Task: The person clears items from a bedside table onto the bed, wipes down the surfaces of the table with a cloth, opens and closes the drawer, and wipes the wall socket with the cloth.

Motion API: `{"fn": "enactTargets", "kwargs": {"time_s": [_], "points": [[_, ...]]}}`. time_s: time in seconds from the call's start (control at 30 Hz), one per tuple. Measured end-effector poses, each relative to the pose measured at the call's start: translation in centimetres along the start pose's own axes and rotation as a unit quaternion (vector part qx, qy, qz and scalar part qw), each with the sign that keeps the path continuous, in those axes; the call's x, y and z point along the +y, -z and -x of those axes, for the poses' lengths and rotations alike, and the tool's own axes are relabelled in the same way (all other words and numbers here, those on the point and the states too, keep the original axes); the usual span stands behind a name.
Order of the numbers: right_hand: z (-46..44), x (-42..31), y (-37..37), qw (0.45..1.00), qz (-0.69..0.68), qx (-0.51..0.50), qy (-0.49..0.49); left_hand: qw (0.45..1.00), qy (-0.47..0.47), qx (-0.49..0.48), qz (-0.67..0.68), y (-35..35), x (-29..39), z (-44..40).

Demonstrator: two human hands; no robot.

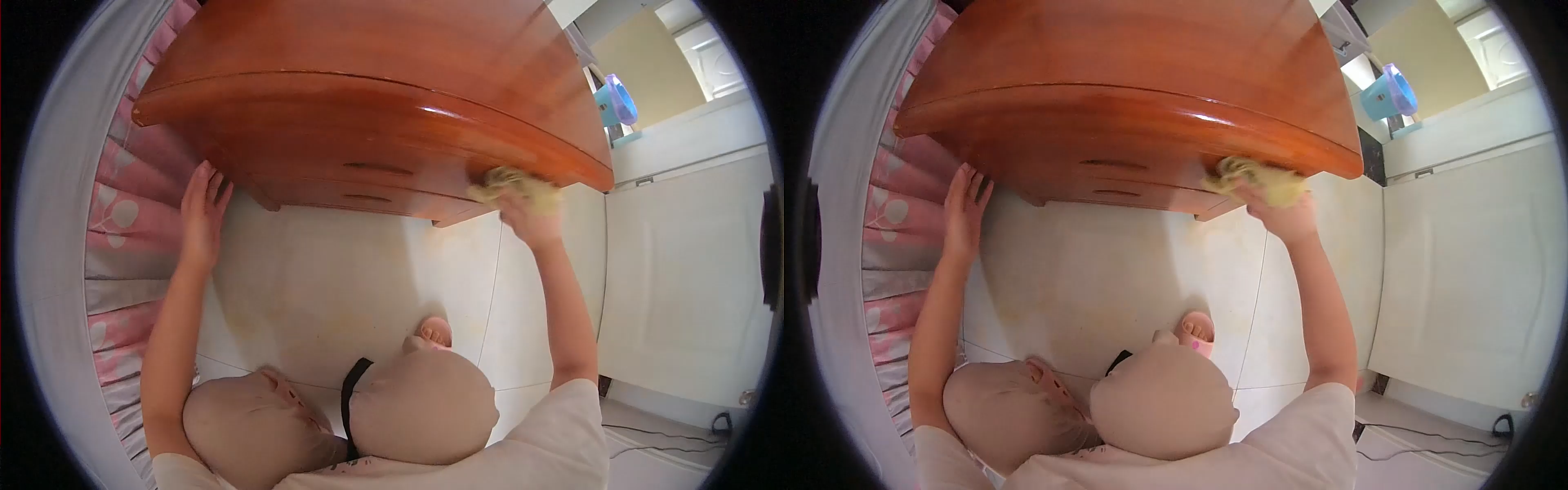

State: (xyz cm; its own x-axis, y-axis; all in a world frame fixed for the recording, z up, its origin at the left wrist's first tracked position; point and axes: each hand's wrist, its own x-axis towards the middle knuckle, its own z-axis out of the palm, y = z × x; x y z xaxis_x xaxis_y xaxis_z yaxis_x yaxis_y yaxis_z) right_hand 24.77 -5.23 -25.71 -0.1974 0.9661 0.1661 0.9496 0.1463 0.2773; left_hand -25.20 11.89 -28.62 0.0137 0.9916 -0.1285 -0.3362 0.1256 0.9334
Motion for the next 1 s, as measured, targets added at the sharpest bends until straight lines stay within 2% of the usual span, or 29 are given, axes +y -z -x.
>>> {"fn": "enactTargets", "kwargs": {"time_s": [0.03, 0.1, 0.13, 0.23, 0.27, 0.3, 0.33, 0.37, 0.4, 0.5, 0.53, 0.57, 0.63, 0.67, 0.73, 0.77, 0.8, 0.83, 0.87, 0.9, 0.93, 0.97, 1.0], "points": [[-0.1, 0.5, 0.3, 1.000, -0.003, -0.001, 0.000, 1.000, 0.003, -0.002, -0.006, -0.5, 0.6, 0.4], [-0.1, 0.9, 0.6, 0.971, 0.084, 0.221, 0.036, 1.000, 0.014, -0.002, -0.021, -0.8, 0.6, 1.0], [-0.5, 0.6, 0.9, 0.958, 0.113, 0.262, 0.028, 1.000, 0.010, 0.006, -0.020, -0.9, 0.5, 0.8], [-0.6, -1.0, -2.4, 0.942, 0.145, 0.304, 0.002, 0.999, -0.004, 0.032, -0.031, -0.7, 0.0, 0.1], [-0.3, -1.2, -6.0, 0.929, 0.175, 0.323, 0.046, 0.998, -0.011, 0.039, -0.041, -0.6, -0.3, 0.1], [-0.8, -1.9, -6.1, 0.930, 0.166, 0.325, 0.049, 0.998, -0.012, 0.047, -0.046, -0.5, -0.3, -0.1], [-1.3, -2.7, -5.8, 0.990, -0.105, 0.076, -0.048, 0.998, -0.005, 0.058, -0.028, -0.6, -0.3, -0.5], [-1.8, -3.3, -5.6, 0.906, -0.356, -0.187, -0.133, 0.998, 0.001, 0.069, -0.007, -0.8, -0.5, -0.6], [-0.7, -3.7, -7.9, 0.924, -0.361, -0.088, -0.086, 0.996, -0.008, 0.087, -0.022, -2.0, 0.1, -0.1], [0.0, -4.8, -9.8, 0.933, -0.351, -0.046, -0.063, 0.994, -0.043, 0.084, -0.052, -2.1, -0.9, -0.3], [-1.0, -5.4, -7.5, 0.970, -0.226, -0.081, -0.040, 0.994, -0.046, 0.081, -0.062, -2.3, -0.7, -0.5], [-1.6, -6.0, -7.9, 0.970, -0.228, -0.081, -0.033, 0.993, -0.047, 0.088, -0.063, -2.3, -0.6, -0.7], [-3.5, -7.3, -8.7, 0.983, -0.118, 0.016, 0.139, 0.994, -0.024, 0.084, -0.070, -2.3, -0.2, -1.1], [-4.9, -8.8, -9.0, 0.982, -0.120, 0.021, 0.142, 0.993, -0.029, 0.087, -0.072, -2.2, -0.2, -1.2], [-9.0, -14.2, -8.4, 0.945, 0.008, -0.220, 0.240, 0.995, -0.011, 0.089, -0.052, -1.9, -0.4, -1.4], [-10.6, -16.6, -10.3, 0.941, 0.050, -0.092, 0.322, 0.994, -0.014, 0.090, -0.053, -2.1, 0.1, -1.3], [-12.2, -19.2, -12.2, 0.913, 0.090, 0.036, 0.396, 0.995, -0.011, 0.074, -0.061, -2.5, 0.7, -1.0], [-14.8, -22.6, -11.2, 0.879, 0.224, 0.160, 0.388, 0.996, -0.008, 0.056, -0.070, -2.4, 1.2, -0.8], [-17.6, -25.7, -10.2, 0.856, 0.314, 0.230, 0.338, 0.996, -0.008, 0.052, -0.075, -2.0, 1.3, -1.1], [-20.3, -29.3, -11.6, 0.790, 0.460, 0.284, 0.288, 0.993, -0.015, 0.047, -0.105, -1.6, 1.4, -1.5], [-21.6, -31.9, -13.0, 0.700, 0.591, 0.327, 0.232, 0.990, -0.019, 0.044, -0.133, -1.3, 1.4, -1.7], [-21.9, -32.5, -11.3, 0.702, 0.590, 0.325, 0.232, 0.990, -0.017, 0.043, -0.135, -1.1, 1.4, -1.6], [-22.5, -32.3, -8.2, 0.754, 0.519, 0.259, 0.309, 0.989, -0.036, 0.027, -0.138, -1.0, 1.5, -1.5]]}}
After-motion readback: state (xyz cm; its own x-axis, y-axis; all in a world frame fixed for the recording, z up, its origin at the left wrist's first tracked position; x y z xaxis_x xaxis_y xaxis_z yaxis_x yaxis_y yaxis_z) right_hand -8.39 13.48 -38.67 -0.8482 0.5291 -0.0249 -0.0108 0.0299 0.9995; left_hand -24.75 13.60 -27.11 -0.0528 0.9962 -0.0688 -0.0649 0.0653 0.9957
